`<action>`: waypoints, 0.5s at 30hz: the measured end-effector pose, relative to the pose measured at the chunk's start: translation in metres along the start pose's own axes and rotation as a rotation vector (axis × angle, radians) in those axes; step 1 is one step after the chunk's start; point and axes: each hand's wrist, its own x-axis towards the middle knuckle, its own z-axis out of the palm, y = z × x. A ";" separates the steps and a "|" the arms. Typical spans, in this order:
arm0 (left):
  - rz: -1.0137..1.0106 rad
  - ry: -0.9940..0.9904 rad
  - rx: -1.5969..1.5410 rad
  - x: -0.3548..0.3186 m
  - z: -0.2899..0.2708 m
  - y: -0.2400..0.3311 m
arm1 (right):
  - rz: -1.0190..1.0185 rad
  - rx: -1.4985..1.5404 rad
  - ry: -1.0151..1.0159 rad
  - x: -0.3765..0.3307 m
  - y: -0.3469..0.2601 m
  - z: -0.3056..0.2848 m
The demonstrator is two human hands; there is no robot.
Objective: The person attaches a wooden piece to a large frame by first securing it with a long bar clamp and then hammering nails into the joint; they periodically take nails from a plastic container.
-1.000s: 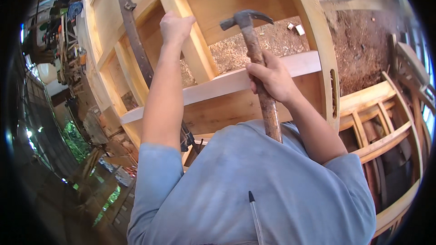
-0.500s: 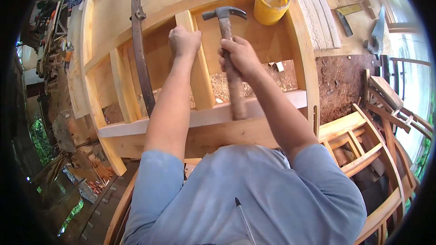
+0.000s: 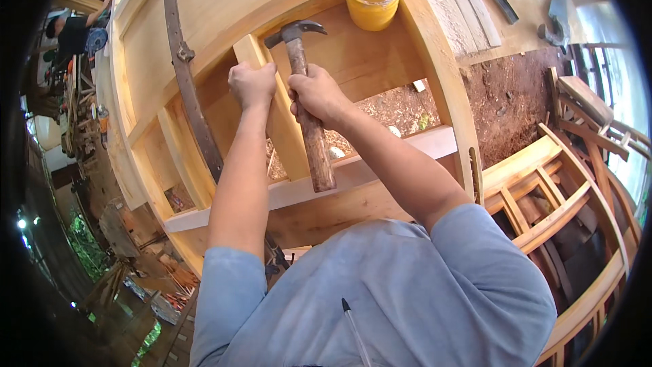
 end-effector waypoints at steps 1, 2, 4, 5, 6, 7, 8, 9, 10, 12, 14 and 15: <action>-0.033 -0.015 -0.023 0.000 0.001 -0.001 | 0.010 0.027 0.005 0.000 0.000 -0.003; -0.043 -0.016 -0.004 0.001 0.001 -0.001 | 0.009 0.131 0.018 0.000 0.001 -0.005; -0.015 -0.002 -0.040 0.000 0.003 -0.003 | 0.037 0.082 0.011 -0.002 -0.001 -0.009; 0.010 0.017 -0.082 0.001 0.002 -0.004 | 0.056 0.037 -0.073 -0.003 -0.002 -0.008; 0.063 0.054 -0.035 0.000 0.002 -0.004 | 0.092 -0.063 -0.150 -0.005 -0.003 -0.008; 0.079 0.067 0.035 -0.001 0.000 -0.004 | 0.053 -0.161 -0.066 -0.006 -0.005 -0.007; 0.104 0.117 0.026 -0.001 -0.001 -0.004 | 0.004 -0.117 0.000 -0.006 -0.005 -0.004; 0.064 0.089 0.041 -0.002 0.000 -0.003 | -0.002 -0.034 0.001 -0.006 -0.005 -0.003; 0.029 0.088 0.017 -0.002 0.000 -0.003 | -0.022 0.018 -0.042 -0.004 -0.003 0.001; 0.000 0.045 -0.043 -0.003 0.002 -0.004 | -0.058 0.055 -0.005 -0.002 -0.001 0.002; 0.028 0.089 -0.049 -0.004 0.004 -0.005 | 0.030 -0.003 -0.118 -0.004 0.001 -0.001; 0.081 0.121 -0.062 -0.003 0.006 -0.005 | 0.021 -0.017 -0.065 -0.007 0.001 -0.003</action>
